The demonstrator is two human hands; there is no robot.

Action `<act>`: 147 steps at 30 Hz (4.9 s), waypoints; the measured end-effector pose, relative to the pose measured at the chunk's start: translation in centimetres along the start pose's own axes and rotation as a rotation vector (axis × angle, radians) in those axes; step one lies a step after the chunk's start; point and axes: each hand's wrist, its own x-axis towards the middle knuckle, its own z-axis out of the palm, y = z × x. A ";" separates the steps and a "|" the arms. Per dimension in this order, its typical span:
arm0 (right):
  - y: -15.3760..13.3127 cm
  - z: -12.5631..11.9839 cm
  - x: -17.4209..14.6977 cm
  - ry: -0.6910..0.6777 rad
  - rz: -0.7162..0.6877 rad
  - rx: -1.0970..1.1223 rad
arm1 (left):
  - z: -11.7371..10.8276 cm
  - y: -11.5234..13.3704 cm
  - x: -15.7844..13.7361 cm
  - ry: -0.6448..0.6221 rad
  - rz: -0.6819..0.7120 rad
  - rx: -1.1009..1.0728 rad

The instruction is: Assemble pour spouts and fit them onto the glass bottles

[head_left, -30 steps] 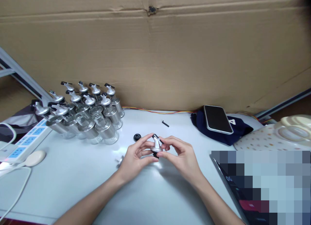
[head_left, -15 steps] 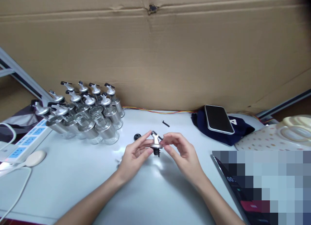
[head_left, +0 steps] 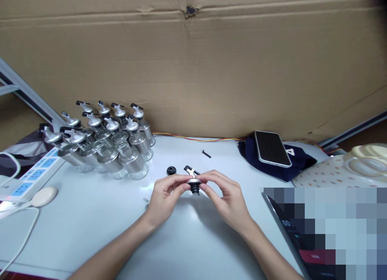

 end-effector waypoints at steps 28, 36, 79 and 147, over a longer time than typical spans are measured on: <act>0.2 1.4 -0.5 0.038 0.035 0.081 | -0.4 -1.2 0.1 -0.015 0.565 0.395; 0.0 1.7 -0.7 0.119 0.066 0.136 | -3.9 0.3 1.8 0.170 0.926 0.915; -1.0 0.1 -1.2 0.486 -0.297 -0.069 | 2.3 2.9 -1.2 -0.096 0.544 0.203; -1.7 2.5 -1.7 0.353 -0.552 0.013 | 1.4 1.2 -1.1 -0.331 0.599 0.154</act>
